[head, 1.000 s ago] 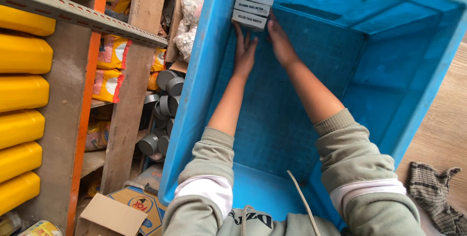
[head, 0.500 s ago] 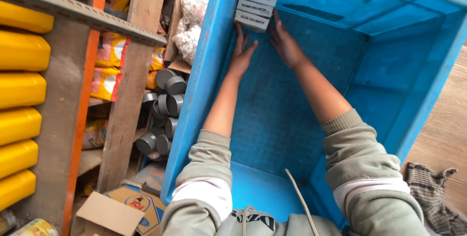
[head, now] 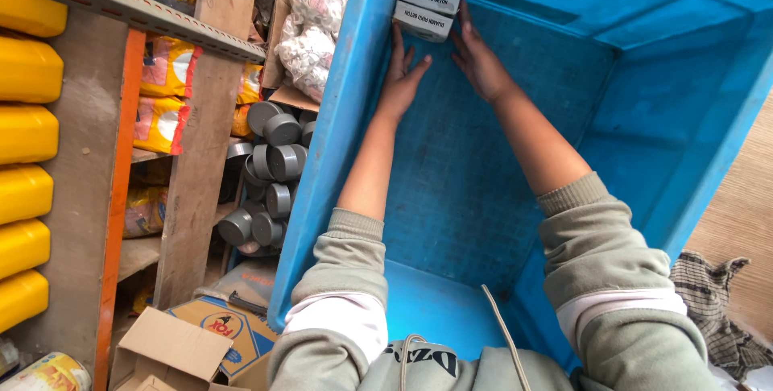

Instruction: The person takes a boxed item from a large carton, wipes it with a cloth on a wooden table, and places it into a blue plastic crate, repeating the process for other boxes.

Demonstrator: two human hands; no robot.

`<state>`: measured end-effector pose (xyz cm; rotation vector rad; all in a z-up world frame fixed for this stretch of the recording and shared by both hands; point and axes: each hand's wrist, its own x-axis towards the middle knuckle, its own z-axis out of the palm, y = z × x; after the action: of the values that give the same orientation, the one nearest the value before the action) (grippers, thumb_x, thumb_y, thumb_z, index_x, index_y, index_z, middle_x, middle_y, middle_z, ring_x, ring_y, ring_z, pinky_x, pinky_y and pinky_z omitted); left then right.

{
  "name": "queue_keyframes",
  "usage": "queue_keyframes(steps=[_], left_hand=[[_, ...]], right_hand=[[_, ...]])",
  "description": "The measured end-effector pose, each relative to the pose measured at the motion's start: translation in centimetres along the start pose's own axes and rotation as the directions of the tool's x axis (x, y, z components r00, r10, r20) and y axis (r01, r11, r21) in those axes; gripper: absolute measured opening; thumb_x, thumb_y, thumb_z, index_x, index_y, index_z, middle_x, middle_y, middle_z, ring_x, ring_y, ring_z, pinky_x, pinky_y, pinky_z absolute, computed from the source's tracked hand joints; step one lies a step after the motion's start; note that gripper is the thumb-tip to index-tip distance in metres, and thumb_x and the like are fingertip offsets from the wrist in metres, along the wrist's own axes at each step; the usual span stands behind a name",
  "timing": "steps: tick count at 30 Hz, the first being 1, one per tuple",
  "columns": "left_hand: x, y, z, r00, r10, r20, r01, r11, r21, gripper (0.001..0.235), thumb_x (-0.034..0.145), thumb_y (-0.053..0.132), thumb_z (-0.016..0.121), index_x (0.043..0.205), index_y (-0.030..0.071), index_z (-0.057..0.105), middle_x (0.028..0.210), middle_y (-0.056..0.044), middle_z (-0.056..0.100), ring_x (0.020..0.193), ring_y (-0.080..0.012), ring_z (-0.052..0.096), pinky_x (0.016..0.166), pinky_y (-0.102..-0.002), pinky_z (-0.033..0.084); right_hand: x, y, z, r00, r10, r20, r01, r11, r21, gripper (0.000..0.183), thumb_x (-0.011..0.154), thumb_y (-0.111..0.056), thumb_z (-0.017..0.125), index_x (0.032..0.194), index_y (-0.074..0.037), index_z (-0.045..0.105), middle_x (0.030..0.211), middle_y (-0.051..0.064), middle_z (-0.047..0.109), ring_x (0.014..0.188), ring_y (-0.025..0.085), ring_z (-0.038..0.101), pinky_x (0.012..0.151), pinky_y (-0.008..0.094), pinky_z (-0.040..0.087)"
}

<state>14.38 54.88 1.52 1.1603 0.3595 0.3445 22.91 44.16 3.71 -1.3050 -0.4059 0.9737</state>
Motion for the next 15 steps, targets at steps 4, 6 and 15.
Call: queue_keyframes(steps=[4, 6, 15], left_hand=[[-1.1, -0.5, -0.7, 0.998, -0.064, 0.026, 0.064, 0.998, 0.003, 0.088, 0.096, 0.017, 0.061, 0.154, 0.025, -0.005, 0.163, 0.0, -0.014, 0.149, -0.036, 0.012, 0.118, -0.043, 0.024], [-1.3, -0.6, -0.7, 0.998, -0.059, 0.013, 0.059, 0.998, 0.021, 0.088, 0.097, 0.015, 0.061, 0.154, 0.025, -0.005, 0.163, 0.001, -0.013, 0.149, -0.0357, 0.014, 0.118, -0.043, 0.025], [-0.5, -1.3, 0.9, 0.998, 0.047, 0.042, -0.046, 0.999, -0.021, 0.1, 0.094, 0.005, 0.06, 0.149, 0.025, -0.021, 0.157, 0.001, -0.031, 0.148, -0.0212, -0.012, 0.124, -0.042, 0.011]], right_hand=[[-1.1, 0.0, 0.3, 0.997, -0.052, 0.052, 0.056, 0.995, -0.083, 0.076, 0.096, -0.07, 0.036, 0.153, -0.033, 0.0, 0.166, 0.002, 0.004, 0.154, 0.03, 0.003, 0.118, 0.057, 0.006], [-0.8, 0.5, 0.3, 0.997, -0.061, 0.055, 0.063, 0.998, -0.032, 0.073, 0.097, -0.068, 0.036, 0.153, -0.036, 0.004, 0.166, -0.004, 0.007, 0.155, 0.025, 0.007, 0.117, 0.053, 0.006], [1.1, 1.9, 1.5, 0.947, -0.311, 0.077, 0.296, 0.942, 0.16, 0.062, 0.11, -0.044, 0.035, 0.154, -0.02, -0.002, 0.165, 0.008, 0.008, 0.155, 0.023, 0.008, 0.128, 0.037, 0.008]])
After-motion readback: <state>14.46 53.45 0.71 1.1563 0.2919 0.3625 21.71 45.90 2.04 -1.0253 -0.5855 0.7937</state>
